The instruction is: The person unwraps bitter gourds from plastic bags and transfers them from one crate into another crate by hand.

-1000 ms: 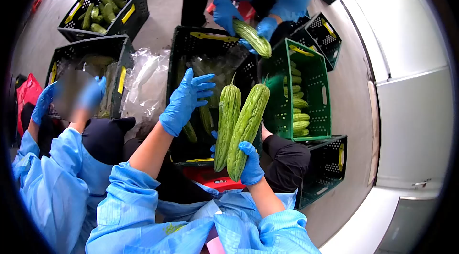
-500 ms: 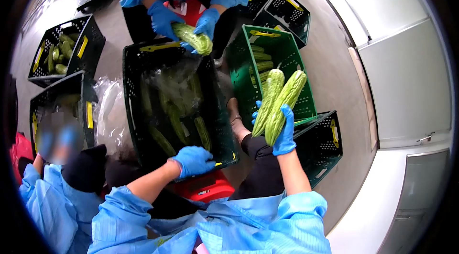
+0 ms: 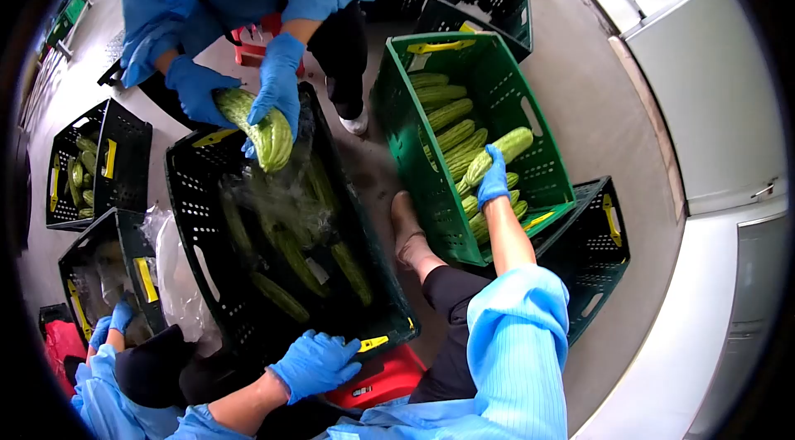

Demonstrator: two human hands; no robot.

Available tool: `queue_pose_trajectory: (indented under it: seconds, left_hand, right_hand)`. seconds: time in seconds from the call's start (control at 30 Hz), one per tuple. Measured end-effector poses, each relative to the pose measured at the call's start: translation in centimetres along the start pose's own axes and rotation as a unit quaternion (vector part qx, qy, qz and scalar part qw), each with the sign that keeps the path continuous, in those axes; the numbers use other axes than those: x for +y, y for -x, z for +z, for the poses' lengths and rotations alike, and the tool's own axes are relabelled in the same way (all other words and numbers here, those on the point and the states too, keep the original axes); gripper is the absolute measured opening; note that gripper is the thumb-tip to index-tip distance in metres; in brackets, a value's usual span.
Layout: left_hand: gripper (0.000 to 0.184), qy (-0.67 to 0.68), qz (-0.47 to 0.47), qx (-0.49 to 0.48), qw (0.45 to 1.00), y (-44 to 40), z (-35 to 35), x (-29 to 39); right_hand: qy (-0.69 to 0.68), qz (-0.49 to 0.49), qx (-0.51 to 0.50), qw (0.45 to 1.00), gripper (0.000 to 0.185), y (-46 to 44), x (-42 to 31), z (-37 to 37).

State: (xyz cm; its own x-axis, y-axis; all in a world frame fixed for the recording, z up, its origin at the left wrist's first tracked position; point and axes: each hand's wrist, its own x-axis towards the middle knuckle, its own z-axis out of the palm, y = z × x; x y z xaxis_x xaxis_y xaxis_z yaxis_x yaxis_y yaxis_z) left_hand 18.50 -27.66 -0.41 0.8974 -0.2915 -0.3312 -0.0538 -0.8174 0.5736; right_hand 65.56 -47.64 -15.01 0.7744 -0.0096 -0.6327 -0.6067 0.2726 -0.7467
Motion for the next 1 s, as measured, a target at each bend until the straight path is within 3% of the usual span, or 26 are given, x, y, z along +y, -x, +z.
queue_pose_trajectory:
  seconds: [0.07, 0.13, 0.2, 0.3, 0.43, 0.53, 0.6, 0.7, 0.77, 0.8, 0.83, 0.93, 1.0]
  left_hand:
    - [0.037, 0.021, -0.001, -0.051, 0.998, -0.4, -0.4, -0.3]
    - [0.039, 0.027, -0.007, -0.065, 0.998, -0.8, -0.1, -1.0]
    - [0.041, 0.016, -0.035, -0.082, 0.996, -1.6, -0.2, -1.7]
    - [0.041, -0.001, -0.058, -0.043, 0.997, -1.8, 0.5, -2.5]
    - [0.043, 0.061, -0.092, -0.114, 0.987, -2.2, 0.8, -2.6]
    - [0.043, 0.063, -0.08, -0.146, 0.984, -2.1, 0.6, -2.3]
    - [0.041, 0.057, -0.071, -0.127, 0.988, -1.6, 1.2, -1.9]
    - [0.037, 0.027, -0.062, -0.093, 0.993, -0.9, 2.0, -1.2]
    - [0.034, 0.022, -0.053, -0.08, 0.995, -0.6, 2.1, -0.5]
    - [0.033, 0.016, -0.048, -0.074, 0.996, -0.2, 2.2, -0.3]
    - [0.027, 0.002, -0.031, 0.004, 1.0, 0.2, 3.3, -0.2]
    - [0.023, 0.02, -0.032, -0.026, 0.999, 0.8, 2.4, 0.3]
    - [0.02, 0.016, -0.035, -0.059, 0.998, 1.0, 1.8, 0.3]
  right_hand:
    - [0.064, -0.069, -0.012, 0.995, 0.056, -4.3, 0.7, 0.8]
    - [0.052, -0.074, 0.009, 0.996, 0.053, -7.4, 1.3, 2.6]
    - [0.032, -0.143, 0.027, 0.989, 0.049, -10.5, 2.7, 4.1]
    - [0.021, -0.083, -0.006, 0.996, 0.046, -15.2, 4.9, 3.1]
    - [0.075, 0.074, -0.063, 0.992, 0.052, -12.8, 3.8, 4.6]
    - [0.165, 0.183, -0.013, 0.969, 0.065, -14.1, 2.9, 4.0]
    - [0.185, 0.182, -0.004, 0.966, 0.071, -13.2, 2.8, 4.2]
    - [0.283, 0.064, -0.046, 0.956, 0.063, -12.3, 2.1, 4.6]
    - [0.335, -0.129, -0.056, 0.932, 0.048, -12.2, 1.8, 4.5]
    - [0.33, -0.21, -0.012, 0.92, 0.045, -9.9, 1.1, 5.9]
    - [0.288, -0.215, -0.023, 0.933, 0.045, -7.5, 0.2, 7.2]
    - [0.219, -0.239, -0.094, 0.941, 0.046, -0.9, -2.0, 10.5]
    - [0.245, -0.277, -0.128, 0.92, 0.044, 3.7, -2.1, 12.0]
